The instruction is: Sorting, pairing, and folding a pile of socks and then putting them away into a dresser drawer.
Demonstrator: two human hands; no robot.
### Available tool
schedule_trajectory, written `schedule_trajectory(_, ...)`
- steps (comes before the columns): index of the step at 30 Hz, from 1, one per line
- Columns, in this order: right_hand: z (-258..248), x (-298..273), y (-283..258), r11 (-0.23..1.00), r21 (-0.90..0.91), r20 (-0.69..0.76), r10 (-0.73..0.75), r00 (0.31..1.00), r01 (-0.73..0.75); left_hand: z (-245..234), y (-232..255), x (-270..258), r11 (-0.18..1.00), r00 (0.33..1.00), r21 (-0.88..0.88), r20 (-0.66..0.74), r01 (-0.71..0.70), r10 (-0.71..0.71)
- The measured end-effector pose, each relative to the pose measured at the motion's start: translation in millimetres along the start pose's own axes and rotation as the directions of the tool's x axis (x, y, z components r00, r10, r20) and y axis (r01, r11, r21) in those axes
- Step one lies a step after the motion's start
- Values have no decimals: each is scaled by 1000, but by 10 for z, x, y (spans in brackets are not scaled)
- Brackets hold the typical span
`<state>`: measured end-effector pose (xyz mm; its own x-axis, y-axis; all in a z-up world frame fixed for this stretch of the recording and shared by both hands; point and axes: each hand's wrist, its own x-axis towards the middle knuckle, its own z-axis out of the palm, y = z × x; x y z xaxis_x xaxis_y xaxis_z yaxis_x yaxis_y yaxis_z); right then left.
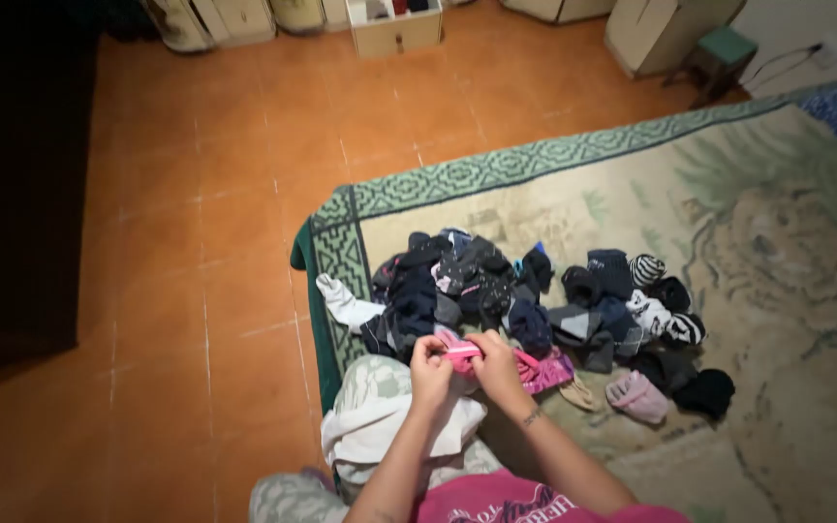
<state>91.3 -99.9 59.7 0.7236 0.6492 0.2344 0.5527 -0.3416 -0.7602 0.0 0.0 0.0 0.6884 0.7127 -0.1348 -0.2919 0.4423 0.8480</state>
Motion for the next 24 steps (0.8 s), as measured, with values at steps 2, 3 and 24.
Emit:
schedule_trajectory(2, 83, 34, 196, 998, 46, -41, 50, 998, -48, -18, 17, 4, 997, 998, -69, 62, 19, -15)
schedule_trajectory(3, 127, 37, 297, 990, 92, -69, 112, 991, -105, -33, 16, -12, 989, 992, -136, 117, 54, -38)
schedule_trajectory(24, 95, 78, -96, 982, 187, -292, 39, 956, 17, -352, -250, 192, 958, 975, -240, 194, 158, -113)
